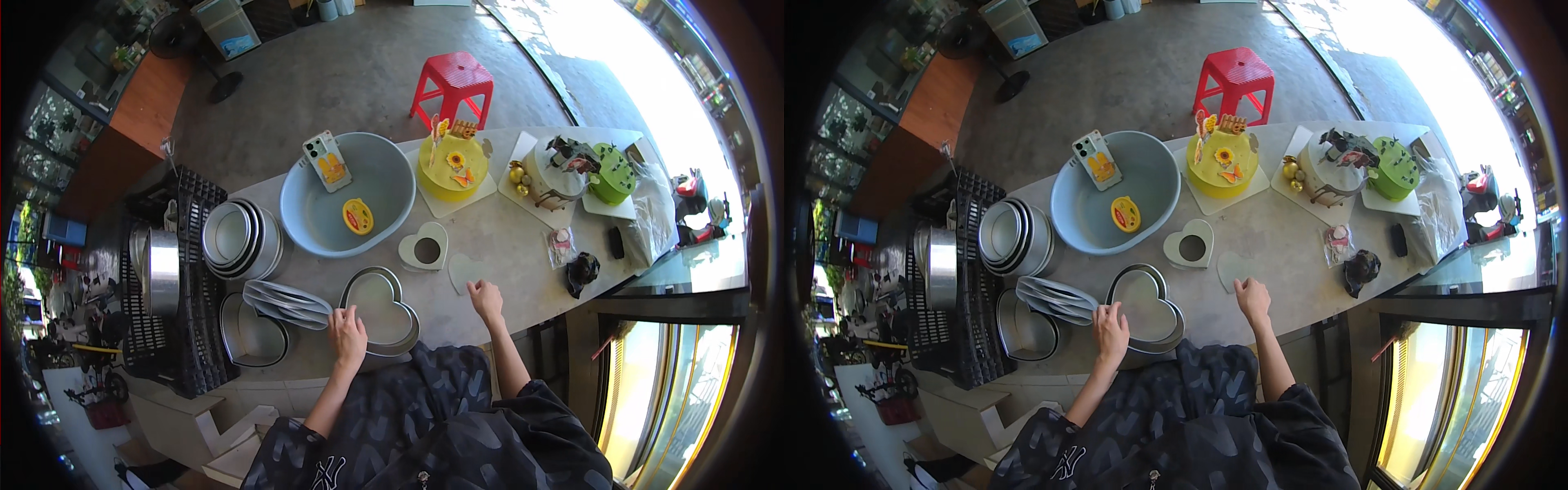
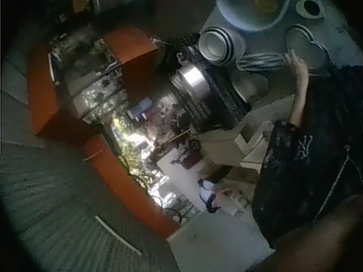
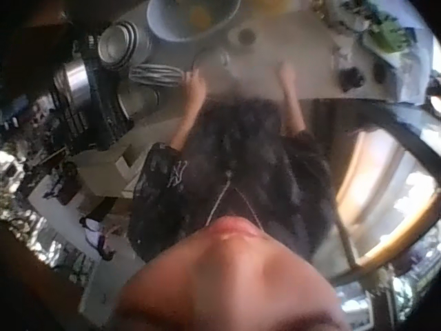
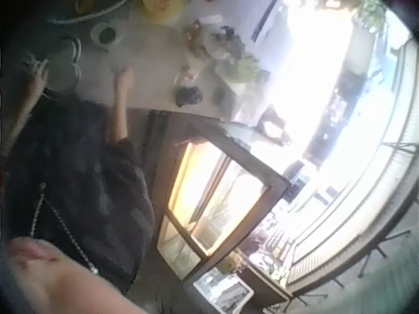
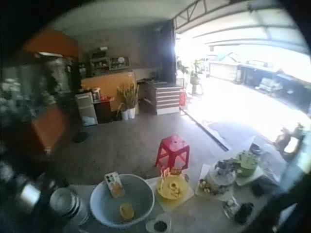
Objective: The person prepares heart-shaped baking molds by lining them with parchment paper. They pick up a metal mold, place a pre-cut heart-shaped paper liner inside, and press it into the bottom. The person repeats this process for multiple molds, stacking the prepared ones on the table.
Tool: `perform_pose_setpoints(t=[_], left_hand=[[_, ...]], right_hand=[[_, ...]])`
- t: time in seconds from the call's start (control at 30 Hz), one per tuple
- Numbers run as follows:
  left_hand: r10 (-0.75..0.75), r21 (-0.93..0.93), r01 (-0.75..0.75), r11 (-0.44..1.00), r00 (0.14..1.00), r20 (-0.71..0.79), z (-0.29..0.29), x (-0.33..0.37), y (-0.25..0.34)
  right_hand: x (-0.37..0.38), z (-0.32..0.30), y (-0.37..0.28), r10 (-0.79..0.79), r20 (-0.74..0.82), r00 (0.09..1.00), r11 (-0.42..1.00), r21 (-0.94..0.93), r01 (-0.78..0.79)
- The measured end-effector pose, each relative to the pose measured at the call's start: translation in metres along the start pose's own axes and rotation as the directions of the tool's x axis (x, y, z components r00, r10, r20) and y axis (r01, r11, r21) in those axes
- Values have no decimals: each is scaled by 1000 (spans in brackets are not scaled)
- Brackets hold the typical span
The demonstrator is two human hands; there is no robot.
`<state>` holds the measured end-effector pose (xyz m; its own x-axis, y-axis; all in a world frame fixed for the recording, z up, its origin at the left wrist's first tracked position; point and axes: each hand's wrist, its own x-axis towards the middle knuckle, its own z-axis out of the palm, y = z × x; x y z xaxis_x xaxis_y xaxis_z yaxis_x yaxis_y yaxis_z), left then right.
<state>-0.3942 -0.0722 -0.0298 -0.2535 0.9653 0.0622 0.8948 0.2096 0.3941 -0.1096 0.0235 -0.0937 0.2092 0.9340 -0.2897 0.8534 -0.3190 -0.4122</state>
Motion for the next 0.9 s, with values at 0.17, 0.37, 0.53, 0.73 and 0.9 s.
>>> perform_pose_setpoints(t=[0.17,0.37,0.53,0.73,0.9], left_hand=[[-134,29,133,991,990,34,15,-5,-5],[-243,82,235,969,964,105,32,-15,1],[-105,-154,142,978,968,228,41,-35,3],[10,-345,107,932,947,320,39,-42,16],[17,-384,118,916,943,332,41,-50,14]], right_hand=[[-29,-5,-48,-264,175,949,959,152,239],[-50,6,-83,-514,306,801,855,252,453],[-54,13,-89,-611,367,701,792,260,553],[-51,23,-79,-662,421,620,743,256,619],[-45,19,-80,-669,470,576,730,269,629]])
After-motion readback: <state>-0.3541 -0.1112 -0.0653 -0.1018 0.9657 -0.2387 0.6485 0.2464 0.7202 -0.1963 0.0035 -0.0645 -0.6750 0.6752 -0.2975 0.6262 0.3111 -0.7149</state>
